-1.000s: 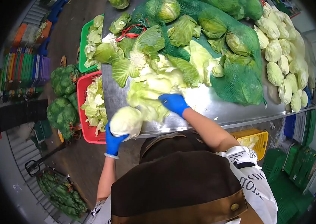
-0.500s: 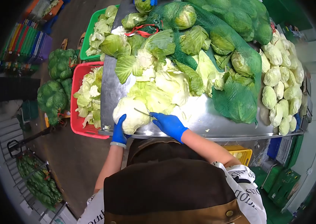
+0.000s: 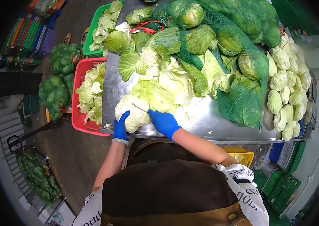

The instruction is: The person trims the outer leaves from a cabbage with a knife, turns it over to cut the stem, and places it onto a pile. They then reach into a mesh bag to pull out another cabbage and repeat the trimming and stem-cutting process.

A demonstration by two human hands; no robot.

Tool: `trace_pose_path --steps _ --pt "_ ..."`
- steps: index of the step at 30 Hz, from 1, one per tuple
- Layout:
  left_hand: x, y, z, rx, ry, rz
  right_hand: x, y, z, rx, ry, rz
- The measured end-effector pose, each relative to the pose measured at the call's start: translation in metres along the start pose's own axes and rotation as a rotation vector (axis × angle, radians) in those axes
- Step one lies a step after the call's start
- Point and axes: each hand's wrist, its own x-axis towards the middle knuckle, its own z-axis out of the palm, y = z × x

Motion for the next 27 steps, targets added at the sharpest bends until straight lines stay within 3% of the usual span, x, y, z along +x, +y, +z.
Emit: trace_pose_path --steps 3,9,12,18,21,24,27 --pt "-0.002 0.003 0.000 -0.069 -0.045 -0.009 -0.011 0.000 -0.008 -0.051 -0.065 0.032" --pt "0.005 0.002 -0.002 -0.133 -0.077 -0.100 -0.002 0.002 -0.006 -0.227 0.049 0.015" --pt "0.004 -0.004 -0.002 -0.001 -0.091 0.001 0.012 0.007 0.001 -0.068 0.142 0.086" --pt "-0.003 0.002 -0.003 -0.133 -0.105 -0.116 0.027 0.005 0.002 0.212 0.201 0.183" --pt "-0.009 0.002 -0.008 -0.043 -0.080 -0.015 0.041 0.035 0.013 0.325 0.154 0.415" --pt "-0.013 -0.003 -0.023 0.087 -0.215 0.108 0.042 0.055 0.000 0.235 0.095 0.349" --pt "-0.026 0.000 -0.037 -0.143 -0.362 -0.003 0.039 0.053 -0.017 0.284 -0.020 0.336"
